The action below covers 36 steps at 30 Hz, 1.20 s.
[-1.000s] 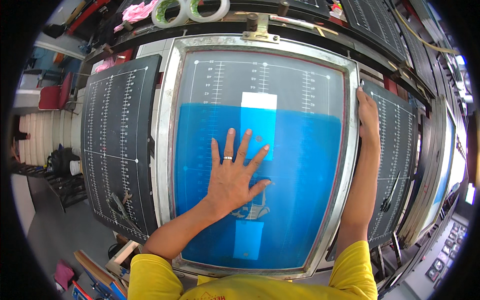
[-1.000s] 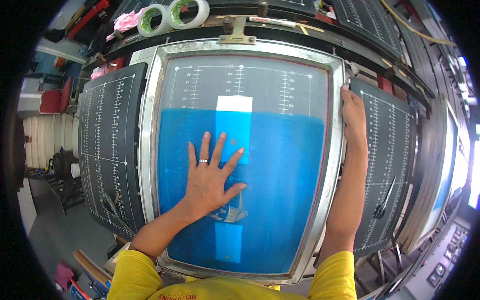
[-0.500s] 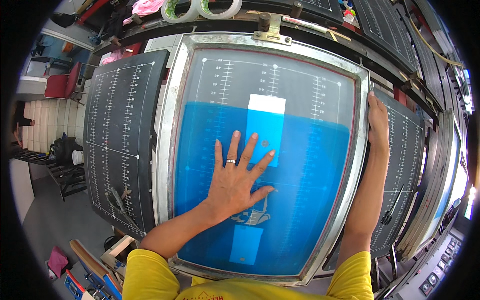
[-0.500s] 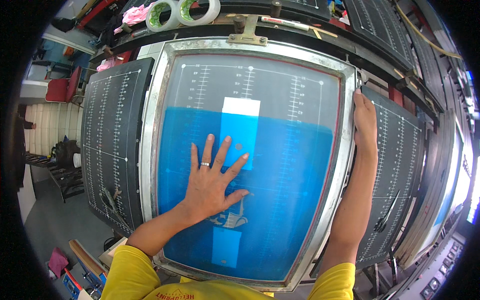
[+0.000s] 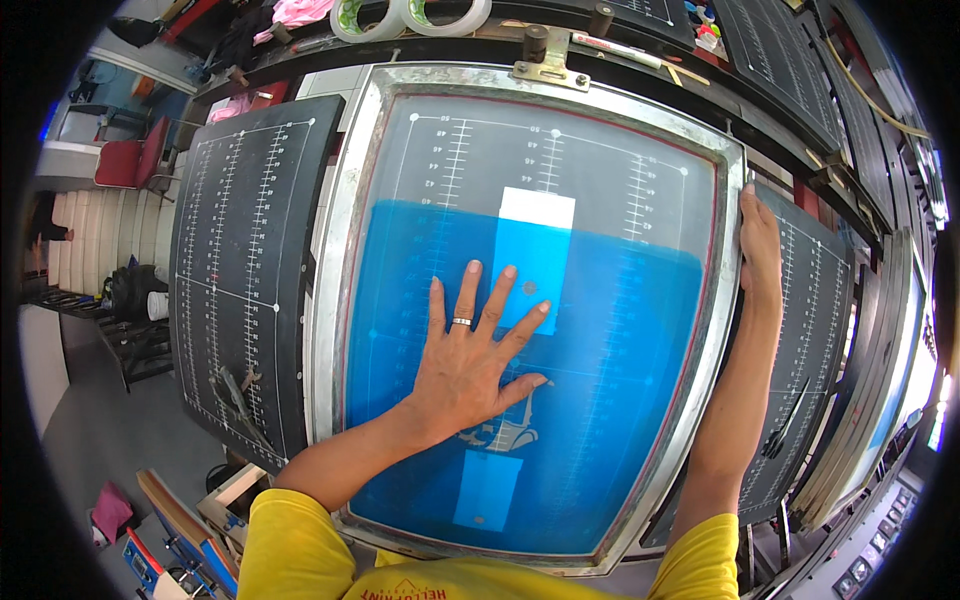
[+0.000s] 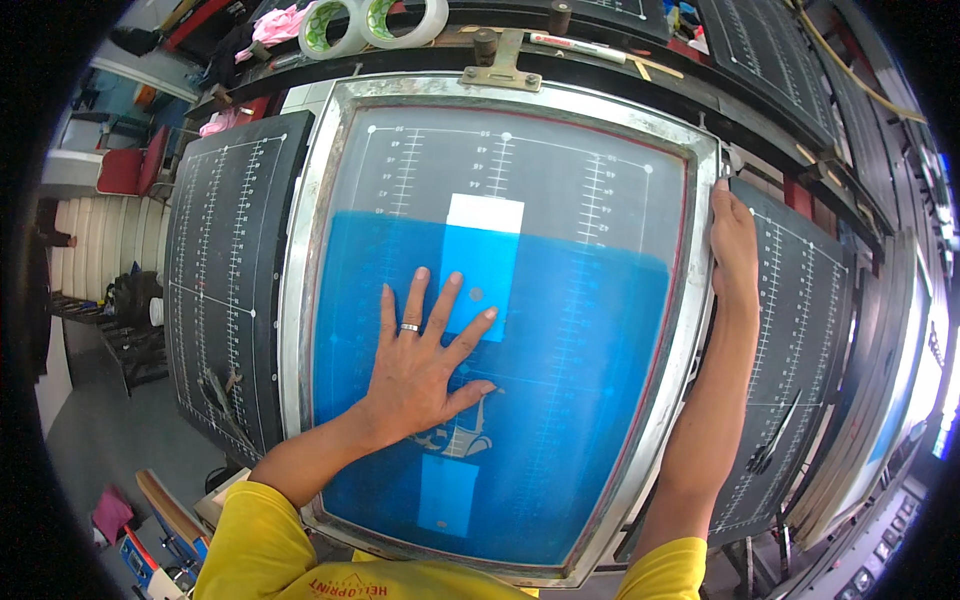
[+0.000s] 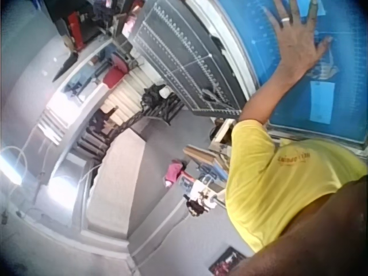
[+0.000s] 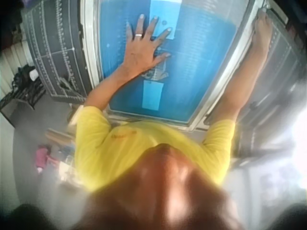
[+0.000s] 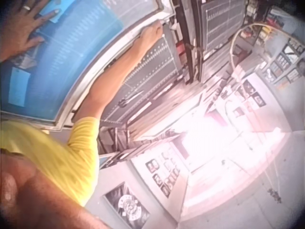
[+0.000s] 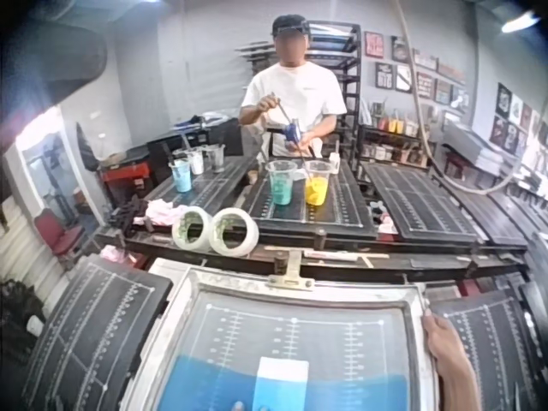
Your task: The person aligns and secures a screen printing frame on a workbench, using a wrench to tighten bolts and applying tape to the edges of the frame.
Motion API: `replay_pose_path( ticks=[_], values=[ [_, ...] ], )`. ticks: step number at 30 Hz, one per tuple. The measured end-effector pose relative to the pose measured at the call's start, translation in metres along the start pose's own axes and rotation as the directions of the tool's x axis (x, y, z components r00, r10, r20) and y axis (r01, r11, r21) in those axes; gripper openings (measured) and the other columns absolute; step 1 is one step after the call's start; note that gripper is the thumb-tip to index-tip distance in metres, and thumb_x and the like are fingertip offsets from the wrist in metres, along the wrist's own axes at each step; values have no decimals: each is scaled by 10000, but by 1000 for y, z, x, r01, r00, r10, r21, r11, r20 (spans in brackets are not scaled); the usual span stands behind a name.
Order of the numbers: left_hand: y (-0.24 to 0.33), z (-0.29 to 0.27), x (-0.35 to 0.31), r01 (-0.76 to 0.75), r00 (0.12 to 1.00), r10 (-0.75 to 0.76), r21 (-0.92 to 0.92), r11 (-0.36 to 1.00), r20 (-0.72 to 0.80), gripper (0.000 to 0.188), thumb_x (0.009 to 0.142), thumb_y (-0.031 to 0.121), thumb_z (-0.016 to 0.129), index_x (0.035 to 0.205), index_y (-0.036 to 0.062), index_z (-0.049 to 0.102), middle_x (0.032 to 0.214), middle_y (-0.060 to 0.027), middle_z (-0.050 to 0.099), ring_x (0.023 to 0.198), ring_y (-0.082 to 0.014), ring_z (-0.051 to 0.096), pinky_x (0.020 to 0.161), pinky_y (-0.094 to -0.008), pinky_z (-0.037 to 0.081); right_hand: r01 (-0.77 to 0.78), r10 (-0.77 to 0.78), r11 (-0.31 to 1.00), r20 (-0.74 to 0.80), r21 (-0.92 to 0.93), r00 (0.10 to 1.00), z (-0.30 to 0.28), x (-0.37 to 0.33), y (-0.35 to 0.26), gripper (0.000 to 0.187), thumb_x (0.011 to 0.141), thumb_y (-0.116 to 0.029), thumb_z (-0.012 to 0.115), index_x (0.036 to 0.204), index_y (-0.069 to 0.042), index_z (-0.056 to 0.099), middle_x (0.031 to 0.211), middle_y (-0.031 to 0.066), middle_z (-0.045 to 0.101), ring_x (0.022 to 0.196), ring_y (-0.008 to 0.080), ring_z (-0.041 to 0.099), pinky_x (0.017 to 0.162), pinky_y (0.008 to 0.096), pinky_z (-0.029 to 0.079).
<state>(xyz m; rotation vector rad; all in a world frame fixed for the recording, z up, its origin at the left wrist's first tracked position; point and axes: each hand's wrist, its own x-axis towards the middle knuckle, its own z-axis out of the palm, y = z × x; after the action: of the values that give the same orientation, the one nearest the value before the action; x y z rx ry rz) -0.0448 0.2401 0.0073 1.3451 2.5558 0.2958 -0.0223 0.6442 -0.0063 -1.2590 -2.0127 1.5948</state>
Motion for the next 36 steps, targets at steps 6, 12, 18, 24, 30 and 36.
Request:
replay_pose_path(
  ticks=[6, 12, 18, 24, 30, 36],
  values=[
    [-3, 1, -2, -17, 1000, 17, -21, 1000, -19, 770, 925, 693, 511, 1567, 291, 372, 1666, -203, 146, 1517, -509, 64, 1125, -779, 67, 26, -25, 999, 5, -48, 1000, -1, 4, 4, 528, 1070, -398, 493, 1189, 90, 655, 1029, 93, 682, 937, 139, 585, 869, 299, 455],
    [-3, 1, -2, -27, 999, 25, -55, 998, -34, 775, 915, 680, 545, 1560, 282, 386, 1659, -203, 161, 1513, -509, 70, 1120, -784, 82, 158, -163, 968, -6, -195, 987, -4, 6, 7, 510, 1076, -390, 479, 1144, 78, 670, 955, 55, 657, 880, 118, 551, 835, 289, 449],
    [-3, 2, -2, -30, 999, 27, -69, 997, -39, 770, 912, 680, 550, 1551, 277, 403, 1654, -205, 167, 1513, -508, 66, 1116, -789, 84, 121, -125, 986, -26, -117, 992, -5, 10, 14, 485, 1072, -381, 491, 1055, 67, 675, 866, 33, 607, 821, 113, 511, 783, 296, 439],
    [-4, 3, -2, -29, 999, 26, -77, 997, -44, 762, 917, 684, 538, 1547, 274, 412, 1653, -204, 167, 1512, -507, 69, 1115, -791, 88, 123, -136, 969, -49, -215, 989, -8, 16, 17, 508, 1056, -407, 512, 1008, 70, 679, 842, 53, 614, 815, 115, 522, 767, 297, 439],
    [-3, 3, -1, -31, 998, 28, -65, 997, -51, 760, 922, 697, 514, 1545, 274, 414, 1653, -200, 170, 1511, -505, 74, 1115, -789, 94, 159, -185, 948, -72, -277, 980, -10, 19, 18, 509, 1048, -400, 522, 975, 78, 679, 827, 53, 615, 808, 122, 519, 764, 306, 438],
    [-4, 3, -2, -26, 999, 24, -73, 997, -32, 751, 929, 696, 503, 1544, 275, 415, 1655, -198, 165, 1512, -504, 68, 1117, -788, 92, 127, -154, 963, -98, -239, 983, -4, 12, 13, 477, 1046, -371, 535, 951, 73, 678, 814, 36, 603, 795, 108, 506, 743, 296, 428]
  ],
)
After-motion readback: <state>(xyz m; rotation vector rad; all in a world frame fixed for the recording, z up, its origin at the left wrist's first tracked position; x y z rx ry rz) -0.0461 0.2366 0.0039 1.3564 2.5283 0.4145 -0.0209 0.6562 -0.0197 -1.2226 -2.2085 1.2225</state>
